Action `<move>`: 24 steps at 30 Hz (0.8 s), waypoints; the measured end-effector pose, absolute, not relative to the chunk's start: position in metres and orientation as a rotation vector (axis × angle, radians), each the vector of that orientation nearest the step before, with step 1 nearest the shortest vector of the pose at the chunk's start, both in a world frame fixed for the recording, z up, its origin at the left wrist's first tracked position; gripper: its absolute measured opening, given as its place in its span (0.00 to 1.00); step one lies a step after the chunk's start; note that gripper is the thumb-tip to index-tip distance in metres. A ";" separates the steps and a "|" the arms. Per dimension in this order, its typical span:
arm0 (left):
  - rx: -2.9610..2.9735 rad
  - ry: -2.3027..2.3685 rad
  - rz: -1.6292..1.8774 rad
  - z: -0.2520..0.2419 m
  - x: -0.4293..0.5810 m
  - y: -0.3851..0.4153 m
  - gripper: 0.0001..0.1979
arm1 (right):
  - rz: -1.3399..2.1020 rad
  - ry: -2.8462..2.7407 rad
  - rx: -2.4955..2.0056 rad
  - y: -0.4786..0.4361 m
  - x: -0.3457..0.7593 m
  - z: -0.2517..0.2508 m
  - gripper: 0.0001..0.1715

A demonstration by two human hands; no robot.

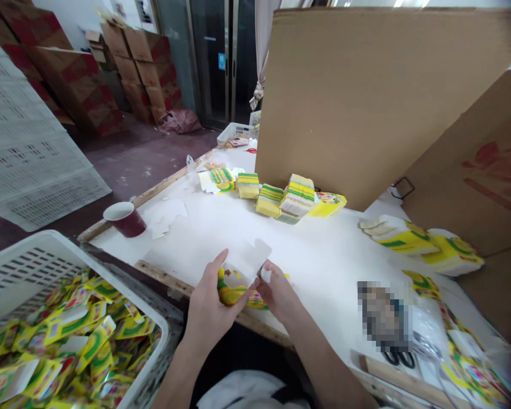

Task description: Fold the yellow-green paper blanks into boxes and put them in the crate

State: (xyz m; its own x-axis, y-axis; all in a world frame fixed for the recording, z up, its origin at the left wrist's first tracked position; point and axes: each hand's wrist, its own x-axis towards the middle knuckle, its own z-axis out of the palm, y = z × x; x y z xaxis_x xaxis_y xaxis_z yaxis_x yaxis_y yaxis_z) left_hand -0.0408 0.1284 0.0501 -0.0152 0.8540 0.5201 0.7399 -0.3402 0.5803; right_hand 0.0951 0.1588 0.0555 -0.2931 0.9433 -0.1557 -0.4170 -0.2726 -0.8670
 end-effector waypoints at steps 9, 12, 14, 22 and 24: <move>2.312 1.779 1.205 0.046 -0.043 0.131 0.34 | 1.842 -0.801 -0.769 0.154 0.100 0.058 0.13; 2.227 1.817 1.224 0.046 -0.044 0.131 0.35 | 1.996 -0.694 -0.645 0.149 0.099 0.048 0.16; 2.153 1.824 1.233 0.045 -0.045 0.131 0.35 | 2.052 -0.695 -0.625 0.148 0.102 0.043 0.20; 2.186 1.602 1.120 0.042 -0.038 0.131 0.34 | 1.701 -1.089 -0.805 0.161 0.113 0.052 0.10; 2.240 1.522 1.089 0.040 -0.035 0.129 0.32 | 1.659 -1.153 -0.907 0.162 0.112 0.054 0.07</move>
State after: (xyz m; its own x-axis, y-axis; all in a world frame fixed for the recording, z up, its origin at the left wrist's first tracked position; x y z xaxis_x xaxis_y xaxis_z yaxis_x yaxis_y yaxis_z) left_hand -0.0348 0.1290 0.0395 0.1880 0.8728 0.4505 0.7078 -0.4384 0.5540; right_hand 0.1116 0.1618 0.0540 -0.3316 0.9405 -0.0743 -0.2579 -0.1662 -0.9518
